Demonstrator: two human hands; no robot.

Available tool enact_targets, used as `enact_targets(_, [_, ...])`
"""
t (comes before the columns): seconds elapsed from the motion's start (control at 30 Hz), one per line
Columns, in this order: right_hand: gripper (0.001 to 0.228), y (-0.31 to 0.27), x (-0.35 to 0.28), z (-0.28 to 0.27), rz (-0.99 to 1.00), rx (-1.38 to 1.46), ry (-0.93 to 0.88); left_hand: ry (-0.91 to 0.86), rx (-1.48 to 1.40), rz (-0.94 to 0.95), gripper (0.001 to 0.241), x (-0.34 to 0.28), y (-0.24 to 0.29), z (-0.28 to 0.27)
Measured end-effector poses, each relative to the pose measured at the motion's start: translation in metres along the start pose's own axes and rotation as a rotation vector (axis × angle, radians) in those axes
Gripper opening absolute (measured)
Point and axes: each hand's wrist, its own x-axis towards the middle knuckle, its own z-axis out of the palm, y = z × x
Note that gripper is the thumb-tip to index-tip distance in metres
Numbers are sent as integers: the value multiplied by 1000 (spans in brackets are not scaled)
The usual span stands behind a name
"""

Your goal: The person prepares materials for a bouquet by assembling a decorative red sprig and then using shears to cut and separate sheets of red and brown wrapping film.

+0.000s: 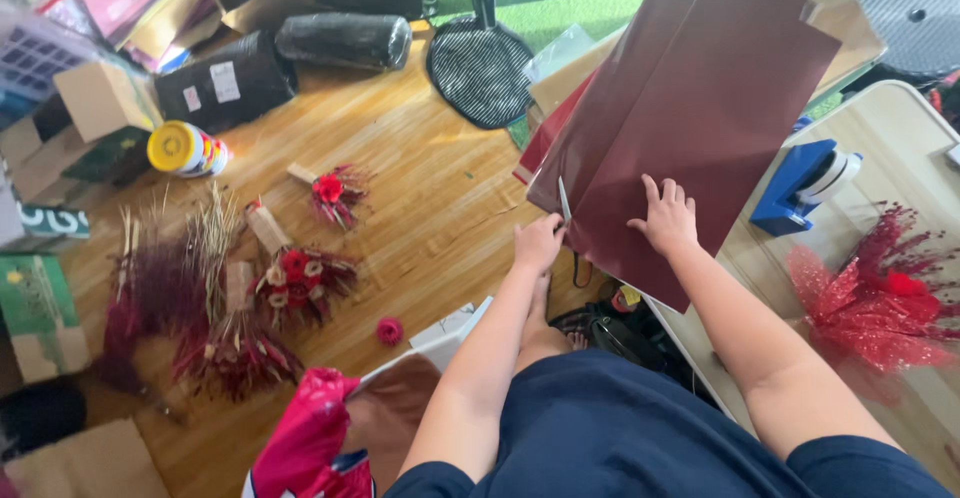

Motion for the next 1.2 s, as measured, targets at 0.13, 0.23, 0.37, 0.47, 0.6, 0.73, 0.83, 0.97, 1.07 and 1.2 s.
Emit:
enact_targets(0.13, [124,1,10,2,37,-49,-125,15,-22,22,22,-2,-10,6])
enact_targets(0.23, [135,4,20,-4,58,-4,-129,82,29,64,22,-3,-13,5])
enact_targets(0.37, [139,6,27,-19,61,52,-183,124,12,83,22,-1,-7,-2])
enact_targets(0.47, [152,12,33,-19,57,95,-227,157,-2,88,22,-1,-7,-1])
enact_targets(0.6, [153,15,28,-12,70,106,-273,161,20,99,21,-11,-13,4])
enact_targets(0.73, [155,13,31,-15,93,116,-263,133,56,82,22,-15,-22,-2])
enact_targets(0.83, [155,11,32,-14,93,140,-251,137,77,90,23,-14,-22,-2])
enact_targets(0.97, [155,10,35,-13,80,145,-283,165,78,100,19,3,-8,2])
enact_targets(1.07, [157,8,34,-11,60,137,-251,166,50,78,18,4,-5,1])
enact_targets(1.2, [159,8,35,-9,67,133,-234,141,13,27,17,0,-12,-7])
